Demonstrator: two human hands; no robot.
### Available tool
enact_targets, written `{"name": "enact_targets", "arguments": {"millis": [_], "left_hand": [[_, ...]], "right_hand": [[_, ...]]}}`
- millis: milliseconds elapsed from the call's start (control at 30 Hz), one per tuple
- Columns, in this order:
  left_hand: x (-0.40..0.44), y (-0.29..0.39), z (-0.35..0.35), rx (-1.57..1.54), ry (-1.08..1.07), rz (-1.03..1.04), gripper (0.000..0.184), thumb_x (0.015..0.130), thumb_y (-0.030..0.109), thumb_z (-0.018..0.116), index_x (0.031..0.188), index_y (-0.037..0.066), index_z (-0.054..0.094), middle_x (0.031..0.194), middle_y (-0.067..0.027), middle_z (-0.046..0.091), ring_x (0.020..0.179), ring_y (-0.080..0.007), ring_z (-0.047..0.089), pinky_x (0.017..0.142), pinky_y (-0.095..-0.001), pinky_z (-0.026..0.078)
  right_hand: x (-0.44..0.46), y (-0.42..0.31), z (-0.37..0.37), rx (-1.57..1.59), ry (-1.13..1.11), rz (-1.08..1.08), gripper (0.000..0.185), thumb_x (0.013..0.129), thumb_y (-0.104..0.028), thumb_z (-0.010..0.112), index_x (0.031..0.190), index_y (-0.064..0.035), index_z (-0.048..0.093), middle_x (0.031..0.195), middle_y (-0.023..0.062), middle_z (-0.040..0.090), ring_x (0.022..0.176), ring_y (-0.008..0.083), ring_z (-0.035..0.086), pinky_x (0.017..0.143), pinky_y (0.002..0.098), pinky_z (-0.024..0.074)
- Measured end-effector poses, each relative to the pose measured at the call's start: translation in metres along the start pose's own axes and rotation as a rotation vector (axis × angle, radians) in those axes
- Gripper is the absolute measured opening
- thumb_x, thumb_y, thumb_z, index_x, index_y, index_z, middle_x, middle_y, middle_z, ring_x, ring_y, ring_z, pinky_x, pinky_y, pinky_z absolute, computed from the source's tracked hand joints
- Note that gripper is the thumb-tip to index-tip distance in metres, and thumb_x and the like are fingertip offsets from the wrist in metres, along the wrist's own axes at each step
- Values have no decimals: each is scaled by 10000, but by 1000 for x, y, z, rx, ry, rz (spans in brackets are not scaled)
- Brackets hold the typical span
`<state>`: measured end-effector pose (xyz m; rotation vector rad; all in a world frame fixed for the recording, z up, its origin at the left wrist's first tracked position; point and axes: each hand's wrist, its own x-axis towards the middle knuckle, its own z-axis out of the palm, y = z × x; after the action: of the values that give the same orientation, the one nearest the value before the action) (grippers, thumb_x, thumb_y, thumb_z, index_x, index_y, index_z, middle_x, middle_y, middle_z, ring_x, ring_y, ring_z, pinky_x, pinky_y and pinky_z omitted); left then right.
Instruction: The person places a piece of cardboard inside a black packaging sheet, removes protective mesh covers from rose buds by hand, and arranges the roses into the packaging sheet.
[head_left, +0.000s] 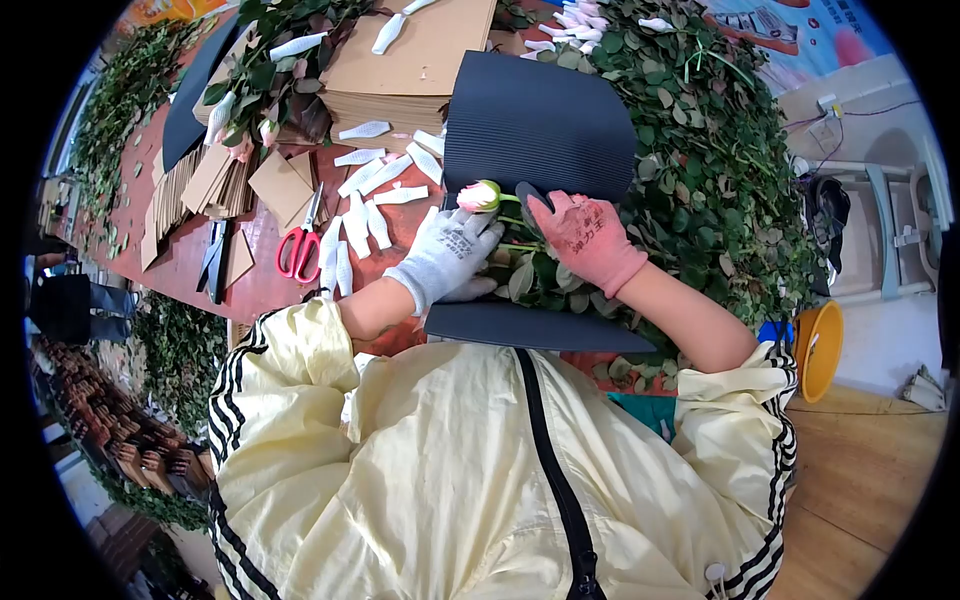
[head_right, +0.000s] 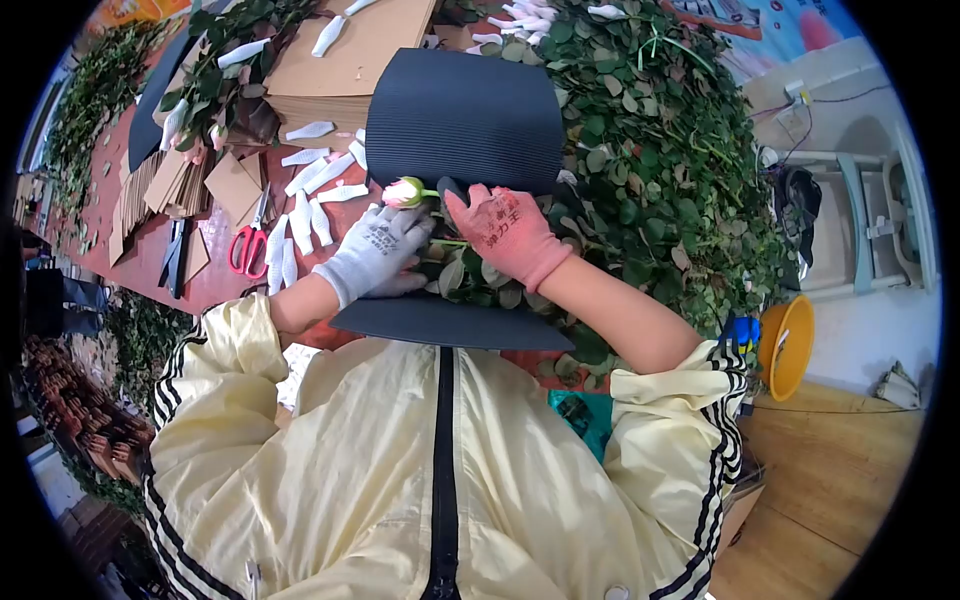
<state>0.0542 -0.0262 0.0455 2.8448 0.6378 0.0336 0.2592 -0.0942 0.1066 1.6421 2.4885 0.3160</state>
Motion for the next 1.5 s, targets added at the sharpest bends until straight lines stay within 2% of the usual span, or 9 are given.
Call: {"name": "enact_targets", "arguments": {"millis": [133, 333, 400, 500, 700, 833, 1167, 1433, 1500], "left_hand": [[-1, -2, 1, -27, -4, 54, 695, 716, 446, 650, 1250, 35, 478, 1345, -174, 422, 1219, -328, 424, 1016, -488, 313], [-9, 4, 5, -38, 1, 42, 627, 783, 431, 607, 1260, 41, 488, 1364, -150, 418, 1252, -286, 405, 1060, -427, 282], [-10, 8, 3, -17, -49, 42, 612, 787, 414, 609, 1253, 35, 492, 1349, -154, 434, 1249, -288, 411, 1049, -411, 302], [-12, 12, -2, -7, -83, 25, 606, 788, 403, 612, 1250, 32, 490, 1335, -156, 447, 1252, -288, 412, 1044, -406, 311], [-15, 15, -1, 2, -68, 32, 596, 787, 387, 617, 1243, 26, 488, 1327, -161, 452, 1256, -292, 410, 1049, -397, 310], [-16, 17, -1, -5, -70, 30, 598, 784, 383, 622, 1241, 22, 487, 1329, -163, 448, 1256, -296, 408, 1054, -395, 306], [-18, 15, 2, -68, -55, -3, 643, 775, 376, 639, 1277, 25, 441, 1345, -173, 421, 1249, -313, 414, 1032, -399, 342], [-16, 11, 5, -10, -49, 27, 646, 779, 387, 633, 1284, 38, 432, 1358, -189, 407, 1255, -324, 406, 1045, -410, 317], [-14, 13, 0, -25, -108, 9, 644, 778, 401, 628, 1275, 37, 440, 1360, -182, 409, 1264, -323, 396, 1053, -401, 302]], "right_hand": [[-2, 3, 8, 40, 74, -22, 434, 772, -172, 535, 1202, -122, 530, 1019, 97, 566, 807, 217, 592, 644, 343, 482], [1, -3, 25, 28, 44, -31, 443, 772, -170, 529, 1215, -144, 527, 1031, 106, 565, 794, 236, 599, 666, 343, 492], [3, -6, 27, -15, 54, -38, 360, 812, -205, 520, 1165, -150, 559, 893, 78, 550, 715, 193, 587, 651, 303, 471], [6, -9, 27, 31, -55, -49, 425, 808, -165, 488, 1232, -173, 520, 1015, 102, 555, 797, 225, 600, 668, 323, 492], [15, -15, 40, 50, -159, 7, 413, 826, -174, 482, 1234, -222, 517, 977, 92, 540, 775, 205, 598, 635, 319, 488], [19, -15, 42, 75, -75, -16, 399, 830, -177, 479, 1224, -221, 519, 991, 99, 540, 763, 205, 594, 624, 316, 484], [12, -14, 58, 3, -121, -78, 324, 871, -189, 455, 1176, -167, 561, 956, 111, 564, 791, 222, 612, 613, 312, 472], [19, -27, 26, -233, -344, -163, 366, 878, -168, 440, 1224, -92, 534, 1196, 157, 561, 989, 267, 563, 809, 366, 414], [29, -28, 12, -181, -341, -120, 317, 866, -167, 455, 1159, -89, 549, 1132, 139, 570, 953, 262, 574, 776, 342, 428]]}}
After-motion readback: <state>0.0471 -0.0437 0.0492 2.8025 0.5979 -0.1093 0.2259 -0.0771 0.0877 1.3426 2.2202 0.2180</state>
